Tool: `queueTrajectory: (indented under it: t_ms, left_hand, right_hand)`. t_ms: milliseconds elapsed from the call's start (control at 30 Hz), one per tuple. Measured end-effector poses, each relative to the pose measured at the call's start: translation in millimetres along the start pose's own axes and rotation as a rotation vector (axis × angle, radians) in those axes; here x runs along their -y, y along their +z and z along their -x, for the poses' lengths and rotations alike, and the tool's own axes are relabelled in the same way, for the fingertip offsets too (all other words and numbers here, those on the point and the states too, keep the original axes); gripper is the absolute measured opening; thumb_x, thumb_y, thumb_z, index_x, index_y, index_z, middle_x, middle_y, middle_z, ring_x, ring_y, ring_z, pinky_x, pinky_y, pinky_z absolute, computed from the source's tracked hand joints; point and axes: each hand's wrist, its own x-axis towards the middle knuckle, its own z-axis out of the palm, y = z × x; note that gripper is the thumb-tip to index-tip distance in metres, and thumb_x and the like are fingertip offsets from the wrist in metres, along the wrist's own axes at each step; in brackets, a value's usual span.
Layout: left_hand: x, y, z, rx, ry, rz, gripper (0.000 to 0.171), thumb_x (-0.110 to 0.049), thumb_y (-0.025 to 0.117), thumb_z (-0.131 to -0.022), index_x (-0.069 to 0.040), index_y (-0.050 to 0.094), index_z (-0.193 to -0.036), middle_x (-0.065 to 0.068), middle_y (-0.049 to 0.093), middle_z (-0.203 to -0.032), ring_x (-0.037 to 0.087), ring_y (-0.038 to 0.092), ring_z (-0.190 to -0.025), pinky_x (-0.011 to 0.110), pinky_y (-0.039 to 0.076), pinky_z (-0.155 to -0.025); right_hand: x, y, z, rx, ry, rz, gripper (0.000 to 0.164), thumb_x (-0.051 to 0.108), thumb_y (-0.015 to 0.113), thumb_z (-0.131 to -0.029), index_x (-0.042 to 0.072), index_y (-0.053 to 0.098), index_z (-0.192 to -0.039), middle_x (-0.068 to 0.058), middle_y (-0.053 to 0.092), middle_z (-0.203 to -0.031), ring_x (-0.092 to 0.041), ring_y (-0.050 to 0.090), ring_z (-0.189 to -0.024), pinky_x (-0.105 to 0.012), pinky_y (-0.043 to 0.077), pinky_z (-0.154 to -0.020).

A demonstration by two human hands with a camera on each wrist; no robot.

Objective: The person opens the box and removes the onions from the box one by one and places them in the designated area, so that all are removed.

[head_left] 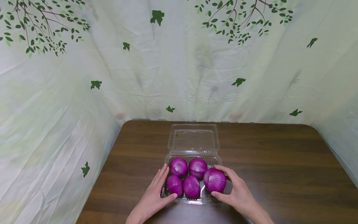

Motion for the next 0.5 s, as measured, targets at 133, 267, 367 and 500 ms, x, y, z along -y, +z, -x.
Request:
queueTrajectory:
  t_ms: [133, 267, 367, 500]
  left_hand:
    - [0.3, -0.3, -0.9, -0.002, 0.001, 0.003, 0.099, -0.065, 0.068, -0.080, -0.032, 0.017, -0.158, -0.023, 0.005, -0.161, 0.025, 0.007, -0.149, 0.065, 0.021, -0.109]
    - [-0.1, -0.5, -0.8, 0.005, -0.002, 0.000, 0.099, -0.065, 0.068, -0.080, -0.032, 0.016, -0.158, -0.022, 0.005, -0.161, 0.025, 0.007, -0.149, 0.063, 0.022, -0.110]
    - [-0.4, -0.2, -0.2, 0.003, -0.004, -0.003, 0.099, -0.065, 0.068, -0.080, -0.032, 0.017, -0.158, -0.020, 0.006, -0.162, 0.026, 0.008, -0.149, 0.063, 0.023, -0.110]
    - [-0.9, -0.4, 0.3, 0.001, -0.005, 0.000, 0.099, -0.065, 0.068, -0.081, -0.032, 0.018, -0.158, -0.020, 0.007, -0.162, 0.026, 0.008, -0.149, 0.064, 0.022, -0.109]
  right_hand:
    - [0, -3, 0, -0.025, 0.014, 0.029, 0.082, 0.019, 0.094, -0.065, 0.023, 0.055, -0.137, 0.012, 0.056, -0.124, -0.010, 0.059, -0.105, -0.036, 0.055, -0.083]
    - [1, -7, 2, -0.034, 0.035, 0.042, 0.083, 0.021, 0.094, -0.064, 0.030, 0.055, -0.136, 0.015, 0.056, -0.123, -0.009, 0.058, -0.105, -0.037, 0.055, -0.083]
    - [0, -11, 4, -0.043, 0.036, 0.048, 0.083, 0.021, 0.095, -0.063, 0.032, 0.054, -0.135, 0.014, 0.055, -0.125, -0.010, 0.057, -0.107, -0.038, 0.055, -0.083]
    - [-3, -16, 4, -0.059, 0.045, 0.031, 0.082, 0.022, 0.095, -0.063, 0.032, 0.054, -0.134, 0.014, 0.055, -0.126, -0.010, 0.056, -0.107, -0.037, 0.054, -0.083]
